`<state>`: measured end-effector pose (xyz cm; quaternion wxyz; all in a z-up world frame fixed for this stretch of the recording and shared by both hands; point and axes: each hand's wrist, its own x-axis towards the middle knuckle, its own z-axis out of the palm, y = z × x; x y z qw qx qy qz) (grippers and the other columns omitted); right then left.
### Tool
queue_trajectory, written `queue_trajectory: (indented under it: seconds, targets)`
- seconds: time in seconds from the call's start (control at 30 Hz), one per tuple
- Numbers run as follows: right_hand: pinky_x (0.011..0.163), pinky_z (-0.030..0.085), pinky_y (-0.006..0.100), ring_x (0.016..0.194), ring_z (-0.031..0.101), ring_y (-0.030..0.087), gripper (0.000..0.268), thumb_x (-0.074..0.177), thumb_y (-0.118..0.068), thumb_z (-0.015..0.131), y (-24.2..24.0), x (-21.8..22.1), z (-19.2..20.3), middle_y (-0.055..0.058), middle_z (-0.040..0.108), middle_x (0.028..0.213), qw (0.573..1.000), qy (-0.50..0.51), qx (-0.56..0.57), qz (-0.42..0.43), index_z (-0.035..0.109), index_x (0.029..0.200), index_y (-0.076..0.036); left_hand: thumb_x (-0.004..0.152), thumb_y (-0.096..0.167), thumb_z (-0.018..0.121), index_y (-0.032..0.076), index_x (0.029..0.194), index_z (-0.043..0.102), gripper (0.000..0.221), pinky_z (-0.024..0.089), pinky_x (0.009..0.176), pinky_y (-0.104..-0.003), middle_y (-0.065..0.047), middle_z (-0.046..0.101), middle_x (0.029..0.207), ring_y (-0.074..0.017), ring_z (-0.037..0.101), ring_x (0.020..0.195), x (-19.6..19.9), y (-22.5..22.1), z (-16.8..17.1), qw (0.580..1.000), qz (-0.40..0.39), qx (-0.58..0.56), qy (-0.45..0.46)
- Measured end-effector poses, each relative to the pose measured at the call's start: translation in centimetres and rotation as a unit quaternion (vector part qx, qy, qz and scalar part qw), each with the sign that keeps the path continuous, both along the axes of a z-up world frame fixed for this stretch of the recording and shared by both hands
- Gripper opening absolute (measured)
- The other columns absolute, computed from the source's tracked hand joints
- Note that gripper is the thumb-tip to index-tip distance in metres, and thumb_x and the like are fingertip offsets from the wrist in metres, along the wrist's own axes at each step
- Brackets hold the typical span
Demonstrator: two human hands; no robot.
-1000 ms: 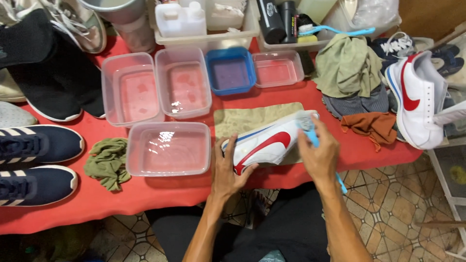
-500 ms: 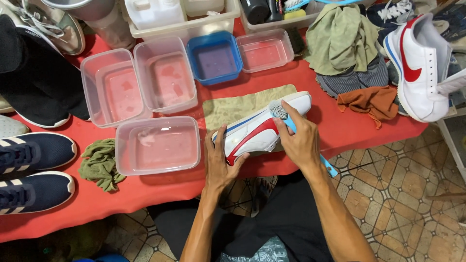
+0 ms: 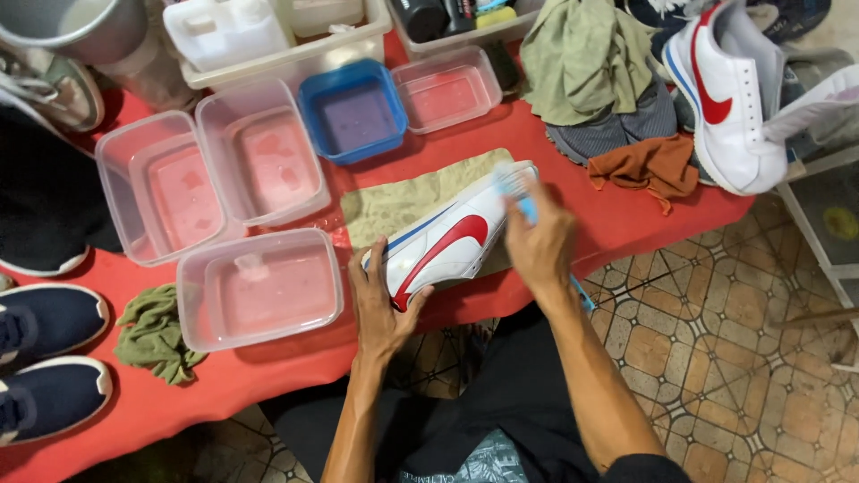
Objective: The person cleans a white sneaker by dipping a brush into water and scrubbing the midsole and upper, then wiping the shoe with a sponge and a cloth.
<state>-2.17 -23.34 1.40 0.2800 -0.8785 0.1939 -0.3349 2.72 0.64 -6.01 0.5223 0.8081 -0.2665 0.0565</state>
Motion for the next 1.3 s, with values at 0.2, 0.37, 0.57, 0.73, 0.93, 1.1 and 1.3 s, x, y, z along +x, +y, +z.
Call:
queue_trajectory:
  seconds: [0.2, 0.37, 0.57, 0.73, 0.93, 1.1, 1.3]
  targets:
    - [0.072, 0.057, 0.047, 0.088, 0.073, 0.044, 0.034, 0.097, -0.024, 0.073, 1.6, 0.1, 1.3, 0.025, 0.075, 0.099, 0.999, 0.012, 0.034, 0.028, 0.074, 0.120, 0.000, 0.079, 0.040, 0.084, 0.011, 0.155, 0.039, 0.093, 0.036, 0.111, -0.062, -0.024, 0.044, 0.131, -0.0499, 0.045, 0.129, -0.2, -0.1, 0.2, 1.000, 0.004, 0.019, -0.002]
    - [0.072, 0.059, 0.048, 0.084, 0.073, 0.043, 0.041, 0.107, -0.027, 0.060, -0.1, -0.1, -0.2, 0.030, 0.073, 0.103, 0.996, 0.002, 0.084, -0.006, 0.066, 0.132, 0.004, 0.080, 0.043, 0.082, 0.011, 0.155, 0.037, 0.093, 0.035, 0.111, -0.062, -0.024, 0.044, 0.131, -0.0486, 0.044, 0.130, -0.2, 0.0, -0.1, 1.000, 0.007, 0.026, -0.006]
    - [0.068, 0.059, 0.052, 0.089, 0.071, 0.047, 0.046, 0.106, -0.038, 0.058, -0.9, 0.0, 0.6, 0.029, 0.073, 0.106, 0.993, 0.020, 0.110, -0.032, 0.066, 0.136, -0.004, 0.080, 0.042, 0.082, 0.010, 0.155, 0.037, 0.093, 0.035, 0.110, -0.062, -0.026, 0.044, 0.131, -0.0503, 0.044, 0.129, -0.1, 0.0, -0.3, 0.999, 0.005, 0.034, -0.007]
    - [0.075, 0.059, 0.051, 0.101, 0.069, 0.049, 0.051, 0.109, -0.042, 0.053, -2.6, 0.1, -0.9, 0.031, 0.069, 0.118, 0.984, 0.004, 0.167, -0.059, 0.065, 0.136, 0.000, 0.078, 0.041, 0.083, 0.007, 0.154, 0.038, 0.094, 0.036, 0.110, -0.061, -0.025, 0.045, 0.129, -0.0484, 0.044, 0.129, -0.1, -0.3, -0.6, 0.999, 0.003, 0.028, -0.024]
    - [0.069, 0.059, 0.051, 0.094, 0.071, 0.045, 0.044, 0.106, -0.036, 0.059, -3.4, -0.3, -1.5, 0.027, 0.073, 0.110, 0.986, 0.000, 0.148, -0.071, 0.068, 0.136, -0.005, 0.079, 0.043, 0.081, 0.008, 0.155, 0.037, 0.094, 0.036, 0.110, -0.059, -0.023, 0.044, 0.131, -0.0462, 0.043, 0.131, -0.3, -0.1, -1.0, 0.999, 0.008, 0.037, -0.033]
    - [0.033, 0.026, 0.034, 0.032, 0.036, 0.011, 0.069, 0.103, -0.052, 0.041, -2.6, -1.0, -0.1, 0.008, 0.078, 0.076, 0.987, 0.057, 0.151, 0.027, 0.057, 0.144, 0.002, 0.090, 0.048, 0.068, 0.008, 0.156, 0.029, 0.086, 0.041, 0.115, -0.053, -0.018, 0.036, 0.136, -0.0339, 0.041, 0.134, -0.8, -0.7, 1.2, 0.999, 0.004, 0.049, 0.000]
    - [0.091, 0.058, 0.048, 0.119, 0.063, 0.042, 0.040, 0.104, -0.026, 0.059, -0.5, -0.2, 0.0, 0.026, 0.067, 0.126, 0.995, -0.004, 0.076, 0.067, 0.062, 0.137, -0.003, 0.090, 0.049, 0.065, 0.010, 0.158, 0.027, 0.088, 0.039, 0.116, -0.053, -0.018, 0.033, 0.140, -0.0344, 0.043, 0.136, -1.0, -0.5, 1.3, 0.997, 0.009, 0.065, 0.029]
